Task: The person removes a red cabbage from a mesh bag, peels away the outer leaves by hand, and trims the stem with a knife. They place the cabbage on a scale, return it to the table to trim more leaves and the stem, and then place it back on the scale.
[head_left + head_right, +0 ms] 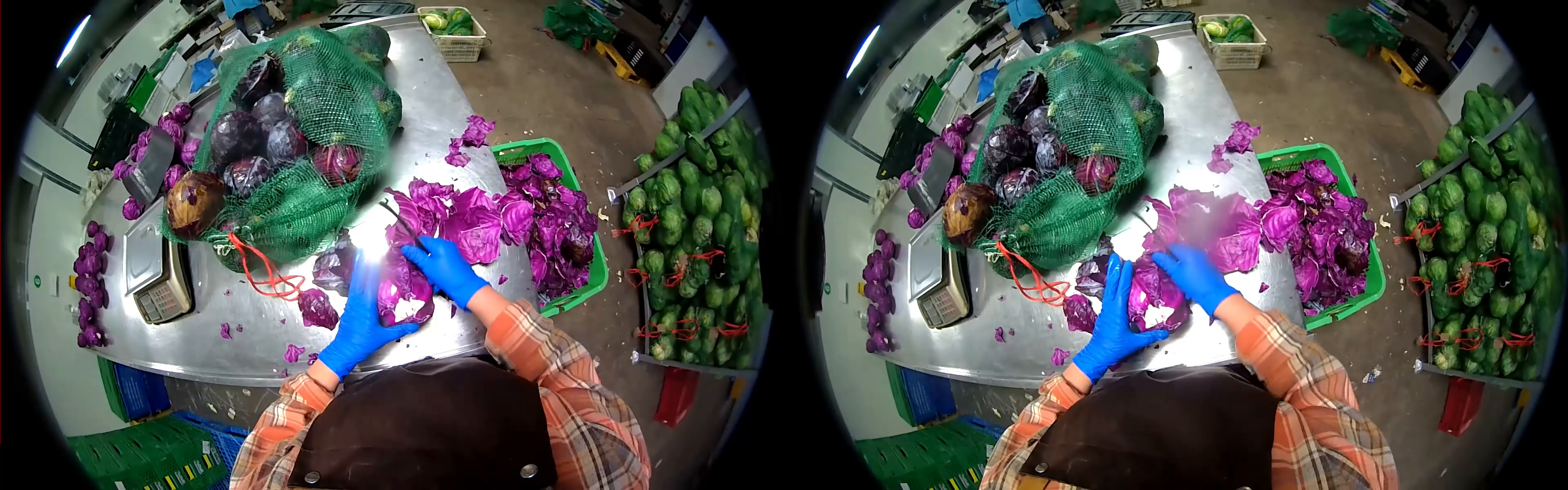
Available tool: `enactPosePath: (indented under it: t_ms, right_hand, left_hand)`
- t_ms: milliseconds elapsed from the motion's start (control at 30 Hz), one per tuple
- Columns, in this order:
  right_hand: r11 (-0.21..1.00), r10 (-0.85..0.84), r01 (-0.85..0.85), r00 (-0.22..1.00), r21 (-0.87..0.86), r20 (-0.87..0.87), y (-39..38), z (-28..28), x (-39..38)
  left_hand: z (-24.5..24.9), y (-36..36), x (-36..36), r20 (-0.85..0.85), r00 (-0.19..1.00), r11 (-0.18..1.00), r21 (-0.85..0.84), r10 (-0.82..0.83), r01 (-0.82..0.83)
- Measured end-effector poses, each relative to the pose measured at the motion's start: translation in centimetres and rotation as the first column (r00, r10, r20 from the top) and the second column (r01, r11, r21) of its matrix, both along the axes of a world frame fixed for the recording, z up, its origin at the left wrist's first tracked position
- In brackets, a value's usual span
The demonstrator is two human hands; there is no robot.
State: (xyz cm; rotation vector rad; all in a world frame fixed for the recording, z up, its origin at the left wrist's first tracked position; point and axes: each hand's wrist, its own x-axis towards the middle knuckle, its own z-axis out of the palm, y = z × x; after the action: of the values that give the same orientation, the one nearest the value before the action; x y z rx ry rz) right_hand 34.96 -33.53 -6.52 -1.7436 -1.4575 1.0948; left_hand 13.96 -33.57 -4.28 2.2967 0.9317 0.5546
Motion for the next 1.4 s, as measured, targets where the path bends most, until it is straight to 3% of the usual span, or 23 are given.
enactPosePath:
  t_ms: [100,133,167,233,267,300,367,433,500,733,833,933,1033,1200,1300,1400]
  right_hand:
    - [0.981,-0.129,0.169,0.935,0.096,-0.330,-0.4,-1.3,0.3]
    - [0.970,-0.184,0.083,0.866,-0.229,-0.465,-1.1,2.3,1.4]
    - [0.972,-0.140,0.042,0.893,-0.230,-0.427,-1.5,1.3,2.4]
    - [0.927,-0.184,0.023,0.898,-0.376,-0.399,-3.4,4.5,2.6]
    - [0.996,-0.071,0.058,0.972,-0.064,-0.223,-4.4,1.5,2.5]
    - [0.968,-0.021,0.022,1.000,0.249,-0.008,-4.9,1.0,1.6]
    - [0.997,0.034,-0.033,0.999,0.066,-0.002,-6.8,1.1,1.5]
    - [0.999,0.050,-0.050,0.998,0.016,0.040,-7.1,2.6,0.6]
    - [0.995,0.061,-0.067,0.995,0.074,0.085,-7.3,2.3,0.0]
    - [0.996,0.040,-0.066,0.933,0.062,0.357,-6.9,1.3,-0.4]
    - [0.991,0.017,-0.058,0.950,0.124,0.310,-6.5,0.7,0.0]
    - [0.990,0.068,-0.089,0.980,0.111,0.185,-5.7,1.1,1.1]
    - [0.996,0.087,-0.087,0.996,0.008,0.029,-5.7,2.6,1.7]
    - [0.995,0.080,-0.088,0.985,0.045,0.153,-5.9,1.8,1.3]
    - [0.994,0.103,-0.109,0.977,0.020,0.187,-5.9,1.7,1.5]
    - [0.992,0.127,-0.121,0.966,-0.043,0.224,-5.4,2.6,1.8]
  left_hand:
    - [0.2,1.1,-0.4,-0.026,0.994,0.993,-0.065,-0.103,0.101]
    - [1.6,1.3,0.4,-0.045,0.996,0.992,-0.106,-0.072,0.067]
    - [1.8,1.1,0.7,-0.061,0.998,0.982,-0.185,0.018,-0.029]
    - [1.9,0.8,1.5,-0.112,0.975,0.918,-0.332,0.192,-0.218]
    - [2.4,1.0,1.9,-0.111,0.966,0.882,-0.393,0.234,-0.258]
    - [1.8,1.1,1.9,-0.095,0.969,0.911,-0.332,0.228,-0.246]
    - [0.1,1.0,1.8,-0.069,0.975,0.952,-0.210,0.212,-0.222]
    - [0.1,0.8,2.1,-0.007,0.982,0.960,-0.210,0.187,-0.184]
    - [-0.1,0.5,2.5,0.068,0.977,0.948,-0.267,0.201,-0.176]
    - [0.7,-0.5,3.5,0.006,0.975,0.957,-0.191,0.222,-0.216]
    - [-0.4,-0.6,3.4,0.021,0.975,0.966,-0.141,0.222,-0.217]
    - [0.0,-0.2,3.5,-0.098,0.981,0.966,-0.180,0.170,-0.186]
    - [-0.3,-0.7,3.3,-0.147,0.972,0.971,-0.127,0.184,-0.203]
    - [0.2,-0.4,3.7,-0.178,0.962,0.953,-0.185,0.206,-0.239]
    - [-0.5,-0.4,3.5,-0.150,0.971,0.981,-0.011,0.189,-0.192]
    - [-0.3,-0.4,3.7,-0.203,0.957,0.973,-0.058,0.209,-0.225]
